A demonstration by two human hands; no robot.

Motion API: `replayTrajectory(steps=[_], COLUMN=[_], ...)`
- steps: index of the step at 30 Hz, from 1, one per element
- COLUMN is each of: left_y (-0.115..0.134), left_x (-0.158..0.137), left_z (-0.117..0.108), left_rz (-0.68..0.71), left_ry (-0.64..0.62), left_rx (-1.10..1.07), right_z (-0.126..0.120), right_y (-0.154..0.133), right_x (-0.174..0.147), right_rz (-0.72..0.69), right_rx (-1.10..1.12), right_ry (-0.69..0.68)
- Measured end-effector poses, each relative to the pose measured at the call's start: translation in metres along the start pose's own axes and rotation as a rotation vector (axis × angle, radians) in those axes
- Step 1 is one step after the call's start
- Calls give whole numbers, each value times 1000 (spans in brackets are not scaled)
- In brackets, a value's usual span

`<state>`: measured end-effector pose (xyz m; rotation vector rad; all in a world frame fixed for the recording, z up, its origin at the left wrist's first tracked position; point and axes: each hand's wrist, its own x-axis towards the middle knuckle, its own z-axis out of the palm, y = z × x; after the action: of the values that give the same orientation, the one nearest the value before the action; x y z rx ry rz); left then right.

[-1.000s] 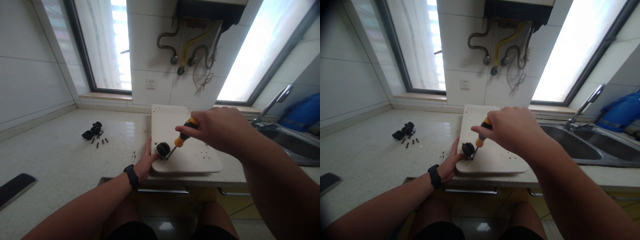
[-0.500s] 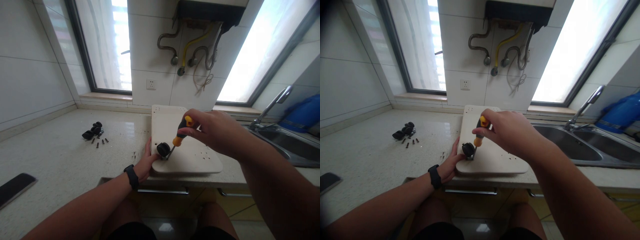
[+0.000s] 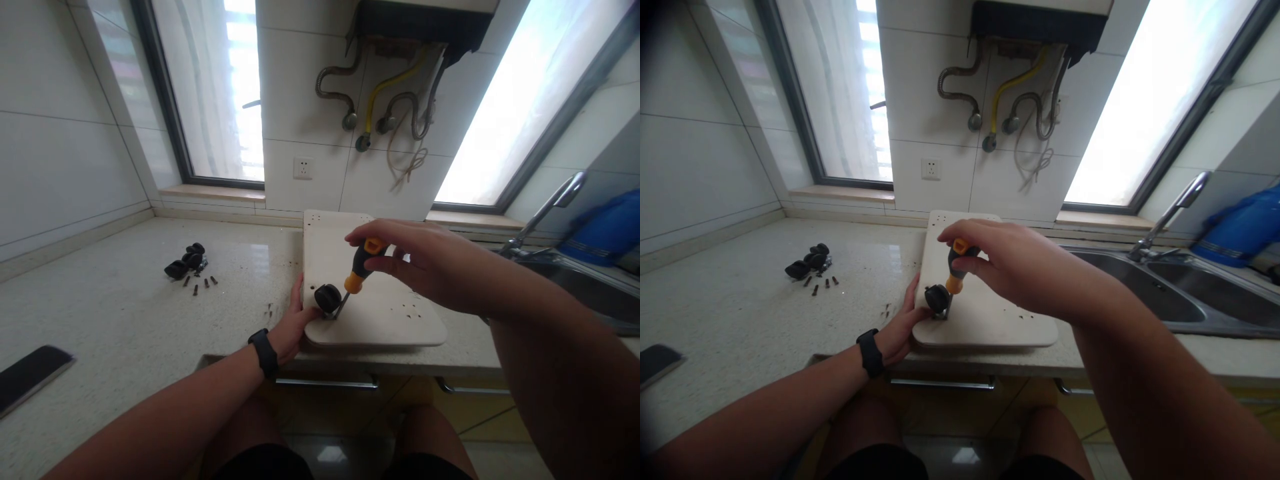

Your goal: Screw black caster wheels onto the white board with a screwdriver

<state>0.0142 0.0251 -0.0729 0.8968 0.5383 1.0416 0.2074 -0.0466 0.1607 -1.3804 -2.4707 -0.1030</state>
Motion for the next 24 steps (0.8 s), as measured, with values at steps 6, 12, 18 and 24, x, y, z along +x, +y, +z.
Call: replayTrajectory(steps=[6,12,18,24], left_y=[4,4,3,4], left_x=[-2,-2,0,-1], left_z=[4,4,2,2], left_rz=[8,29,-17,-4], left_ry=[-9,-10,12,-12], left_rx=[5,20,-3,22], right_z=[6,0,-6,-2], right_y=[-14,-11,-3,-13], right_x=[7,-5,-9,3], right_rz=[190,80,0,202], right_rx=[-422,-379,-127,-314], right_ry=[99,42,-55,-11])
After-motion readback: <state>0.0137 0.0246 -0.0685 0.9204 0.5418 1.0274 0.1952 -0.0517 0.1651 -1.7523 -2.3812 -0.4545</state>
